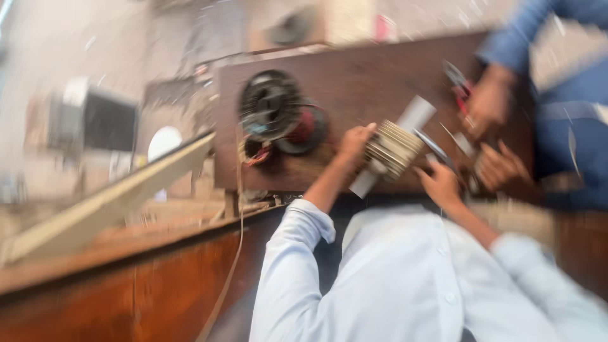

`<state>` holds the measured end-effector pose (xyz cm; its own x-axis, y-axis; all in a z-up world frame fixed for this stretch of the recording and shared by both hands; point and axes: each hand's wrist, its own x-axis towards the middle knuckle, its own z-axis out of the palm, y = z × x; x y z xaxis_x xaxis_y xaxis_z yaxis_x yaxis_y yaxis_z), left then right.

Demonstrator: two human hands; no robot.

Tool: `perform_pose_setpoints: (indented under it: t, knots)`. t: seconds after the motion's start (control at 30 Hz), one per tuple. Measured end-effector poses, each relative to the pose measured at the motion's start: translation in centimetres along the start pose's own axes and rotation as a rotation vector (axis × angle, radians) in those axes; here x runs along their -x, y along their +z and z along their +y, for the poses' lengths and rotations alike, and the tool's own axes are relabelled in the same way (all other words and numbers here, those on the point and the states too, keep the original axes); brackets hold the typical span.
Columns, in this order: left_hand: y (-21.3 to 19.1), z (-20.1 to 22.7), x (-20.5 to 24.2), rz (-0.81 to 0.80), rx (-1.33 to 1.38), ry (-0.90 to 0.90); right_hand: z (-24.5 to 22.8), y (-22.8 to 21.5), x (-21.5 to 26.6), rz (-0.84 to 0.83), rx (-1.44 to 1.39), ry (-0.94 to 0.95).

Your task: The person uses scissors to cut a long strip of white insulation material into small rectangular pieces on a wooden workbench. They repeatedly measure, cut, and stack the pieces while a motor stator and copper wire spool sit nearby.

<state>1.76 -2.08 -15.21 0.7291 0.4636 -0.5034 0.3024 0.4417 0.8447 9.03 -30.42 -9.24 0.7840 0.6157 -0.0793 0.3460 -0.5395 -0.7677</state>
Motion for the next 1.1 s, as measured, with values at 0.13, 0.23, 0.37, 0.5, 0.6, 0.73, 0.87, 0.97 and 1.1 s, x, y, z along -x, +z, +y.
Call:
perform_pose_setpoints:
  t: [0.13,0.23,0.37,0.5,0.6,0.73,0.87,0.97,1.1]
  knots:
    - [-2.0,1.2,-1.5,-0.486,-0.261,0.306,-2.4,1.9,-2.0,0.067,0.045,-0.198]
    - [-1.9,1.8,-1.5,-0.497,-0.35,0.24,-3.8,1.7,-2.8,0.074,0.096,-0.232]
    - [-2.3,1.9,-1.6,-0.551,-0.364,0.174,-4.0,1.9,-2.7,0.12,0.153,-0.333]
    - [-1.8,3.0,-2.2,-0.586,-0.454,0.222,-2.1,2.6,-3.2,0.187,0.159,-0.414]
    - [-2.4,3.5,-0.6,-0.604,-0.478,0.249,-0.3,5.0,-3.3,0.148,0.181,-0.479]
    - [0.2,5.2,-0.1,-0.547,0.06,-0.213,1.3,4.6,-4.9,0.11,0.092,-0.485]
    - [0.4,6.6,1.1,-0.579,-0.202,-0.054,0.2,4.2,-4.6,0.173,0.185,-0.509]
    - [1.4,6.6,1.3,-0.512,0.271,-0.552,-0.9,3.2,-4.0,0.14,0.184,-0.5]
    - [2.0,7.3,1.2,-0.509,0.193,-0.458,-1.9,2.1,-4.0,0.117,0.228,-0.536]
